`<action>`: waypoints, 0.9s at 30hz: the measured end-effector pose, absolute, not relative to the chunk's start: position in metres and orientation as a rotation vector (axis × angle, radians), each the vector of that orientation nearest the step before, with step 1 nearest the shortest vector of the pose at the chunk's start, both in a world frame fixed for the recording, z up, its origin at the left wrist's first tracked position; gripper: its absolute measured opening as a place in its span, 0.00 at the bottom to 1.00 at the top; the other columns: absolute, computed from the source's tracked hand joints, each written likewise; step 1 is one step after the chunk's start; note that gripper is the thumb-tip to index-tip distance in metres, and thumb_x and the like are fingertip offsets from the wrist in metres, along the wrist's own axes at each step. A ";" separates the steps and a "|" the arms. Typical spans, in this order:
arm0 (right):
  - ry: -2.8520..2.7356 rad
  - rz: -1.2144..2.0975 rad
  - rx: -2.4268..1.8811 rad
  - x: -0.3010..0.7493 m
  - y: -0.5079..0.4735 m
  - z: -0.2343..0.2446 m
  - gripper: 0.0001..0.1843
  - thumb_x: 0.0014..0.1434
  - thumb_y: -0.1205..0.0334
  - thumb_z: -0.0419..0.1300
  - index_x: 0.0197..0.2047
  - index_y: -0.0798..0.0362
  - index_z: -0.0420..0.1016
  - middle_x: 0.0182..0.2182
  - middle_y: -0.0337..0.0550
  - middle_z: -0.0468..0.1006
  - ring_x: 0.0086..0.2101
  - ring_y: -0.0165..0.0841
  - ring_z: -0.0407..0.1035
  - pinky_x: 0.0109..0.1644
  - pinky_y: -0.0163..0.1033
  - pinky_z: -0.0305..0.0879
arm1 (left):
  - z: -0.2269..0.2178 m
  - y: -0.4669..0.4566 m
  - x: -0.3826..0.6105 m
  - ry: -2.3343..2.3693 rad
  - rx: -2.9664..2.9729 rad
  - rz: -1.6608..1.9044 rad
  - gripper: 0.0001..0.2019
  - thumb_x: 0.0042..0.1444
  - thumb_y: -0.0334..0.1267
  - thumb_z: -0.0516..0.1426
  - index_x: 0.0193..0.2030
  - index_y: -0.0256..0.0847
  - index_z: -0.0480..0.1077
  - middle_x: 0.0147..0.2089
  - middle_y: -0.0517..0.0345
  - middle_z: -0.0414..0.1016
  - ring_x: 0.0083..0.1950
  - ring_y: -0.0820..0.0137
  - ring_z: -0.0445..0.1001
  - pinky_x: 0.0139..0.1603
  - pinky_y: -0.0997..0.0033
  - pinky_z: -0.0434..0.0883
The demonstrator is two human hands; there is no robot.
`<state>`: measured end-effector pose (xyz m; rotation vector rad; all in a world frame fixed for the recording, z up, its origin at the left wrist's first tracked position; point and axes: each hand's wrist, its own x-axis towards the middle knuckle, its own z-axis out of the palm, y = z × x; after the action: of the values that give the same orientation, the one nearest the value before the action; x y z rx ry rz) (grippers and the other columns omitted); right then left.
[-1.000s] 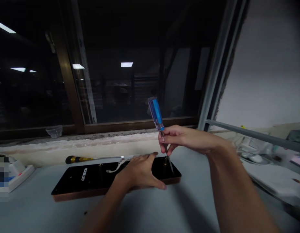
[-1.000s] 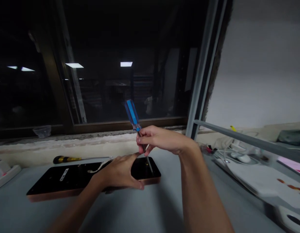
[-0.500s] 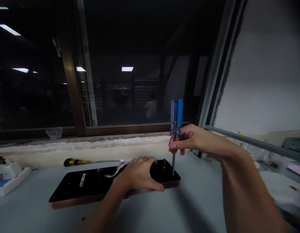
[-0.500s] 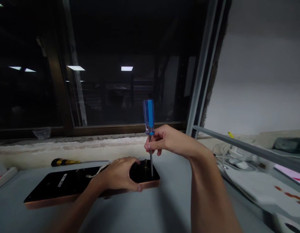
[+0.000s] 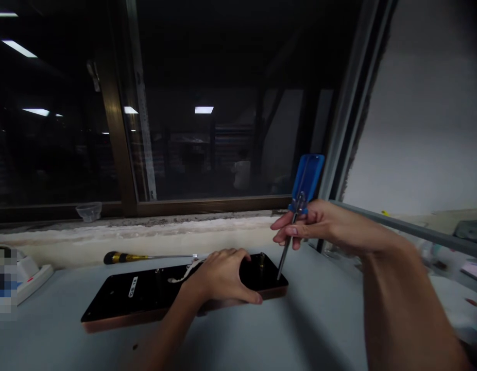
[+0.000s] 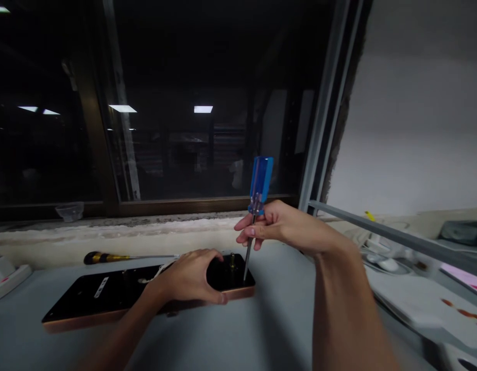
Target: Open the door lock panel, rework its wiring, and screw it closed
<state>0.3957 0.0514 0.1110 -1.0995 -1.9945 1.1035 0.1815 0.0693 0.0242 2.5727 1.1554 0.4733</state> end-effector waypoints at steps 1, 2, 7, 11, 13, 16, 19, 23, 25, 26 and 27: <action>-2.003 1.130 -1.066 0.396 0.052 0.110 0.17 0.49 0.54 0.61 0.38 0.58 0.73 0.32 0.49 0.77 0.29 0.31 0.70 0.34 0.37 0.67 | 0.025 0.069 0.181 1.163 2.568 0.480 0.33 0.36 0.56 0.59 0.50 0.44 0.63 0.48 0.52 0.70 0.47 0.56 0.68 0.46 0.60 0.64; -2.014 1.146 -1.027 0.397 0.053 0.109 0.17 0.50 0.54 0.61 0.39 0.58 0.73 0.34 0.50 0.77 0.29 0.31 0.70 0.35 0.38 0.67 | 0.025 0.069 0.181 1.174 2.563 0.489 0.33 0.36 0.56 0.59 0.49 0.44 0.63 0.48 0.52 0.70 0.47 0.57 0.68 0.46 0.61 0.64; -2.032 1.121 -0.857 0.393 0.059 0.102 0.18 0.55 0.55 0.56 0.45 0.57 0.71 0.43 0.51 0.74 0.32 0.29 0.69 0.39 0.37 0.65 | 0.025 0.069 0.179 1.254 2.552 0.522 0.33 0.35 0.56 0.59 0.49 0.45 0.62 0.48 0.55 0.70 0.47 0.57 0.68 0.46 0.62 0.64; -2.037 1.054 -0.887 0.390 0.059 0.105 0.15 0.54 0.54 0.57 0.38 0.58 0.73 0.36 0.49 0.77 0.30 0.29 0.68 0.33 0.34 0.65 | 0.026 0.070 0.178 1.257 2.565 0.519 0.33 0.36 0.57 0.59 0.49 0.45 0.62 0.47 0.55 0.70 0.47 0.58 0.68 0.45 0.62 0.64; -2.035 0.956 -0.982 0.388 0.059 0.108 0.14 0.50 0.54 0.60 0.30 0.58 0.74 0.28 0.46 0.77 0.26 0.28 0.67 0.28 0.32 0.63 | 0.026 0.070 0.178 1.259 2.565 0.519 0.33 0.35 0.57 0.59 0.49 0.45 0.62 0.47 0.55 0.70 0.47 0.58 0.68 0.45 0.62 0.65; -2.015 0.754 -1.182 0.382 0.064 0.110 0.14 0.45 0.53 0.63 0.22 0.58 0.71 0.19 0.40 0.73 0.18 0.24 0.61 0.21 0.30 0.57 | 0.025 0.071 0.178 1.266 2.562 0.526 0.33 0.35 0.57 0.59 0.49 0.45 0.62 0.47 0.55 0.70 0.46 0.58 0.68 0.45 0.62 0.65; -1.990 0.643 -1.325 0.375 0.071 0.108 0.16 0.46 0.52 0.62 0.20 0.58 0.70 0.13 0.36 0.67 0.14 0.22 0.56 0.16 0.29 0.51 | 0.023 0.071 0.178 1.255 2.576 0.527 0.33 0.36 0.57 0.59 0.49 0.44 0.63 0.48 0.54 0.70 0.47 0.58 0.68 0.46 0.63 0.64; -1.991 0.844 -1.170 0.369 0.074 0.103 0.16 0.49 0.52 0.60 0.24 0.57 0.69 0.19 0.37 0.71 0.15 0.22 0.60 0.17 0.30 0.55 | 0.020 0.071 0.181 1.249 2.593 0.500 0.33 0.36 0.58 0.58 0.49 0.44 0.63 0.48 0.54 0.70 0.47 0.58 0.68 0.45 0.63 0.64; -1.991 0.969 -1.070 0.369 0.072 0.102 0.14 0.49 0.53 0.60 0.27 0.57 0.69 0.23 0.39 0.73 0.17 0.22 0.63 0.20 0.30 0.59 | 0.019 0.071 0.182 1.250 2.607 0.485 0.32 0.36 0.58 0.58 0.48 0.44 0.63 0.47 0.55 0.70 0.46 0.58 0.69 0.44 0.63 0.64; -1.989 1.018 -1.039 0.370 0.070 0.102 0.13 0.49 0.54 0.61 0.27 0.57 0.69 0.24 0.39 0.74 0.18 0.22 0.64 0.22 0.30 0.60 | 0.018 0.071 0.183 1.248 2.614 0.481 0.31 0.36 0.58 0.58 0.47 0.44 0.64 0.46 0.55 0.71 0.45 0.58 0.69 0.43 0.63 0.64; -1.987 1.061 -1.015 0.371 0.069 0.102 0.13 0.49 0.55 0.61 0.28 0.57 0.69 0.25 0.40 0.74 0.20 0.23 0.65 0.24 0.30 0.62 | 0.018 0.071 0.183 1.246 2.618 0.478 0.31 0.36 0.58 0.58 0.46 0.44 0.64 0.45 0.55 0.71 0.44 0.58 0.69 0.43 0.63 0.64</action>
<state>0.3708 0.0687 0.1018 -1.0148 -1.9867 1.0612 0.1829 0.0711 0.0183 2.6175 1.2459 0.4781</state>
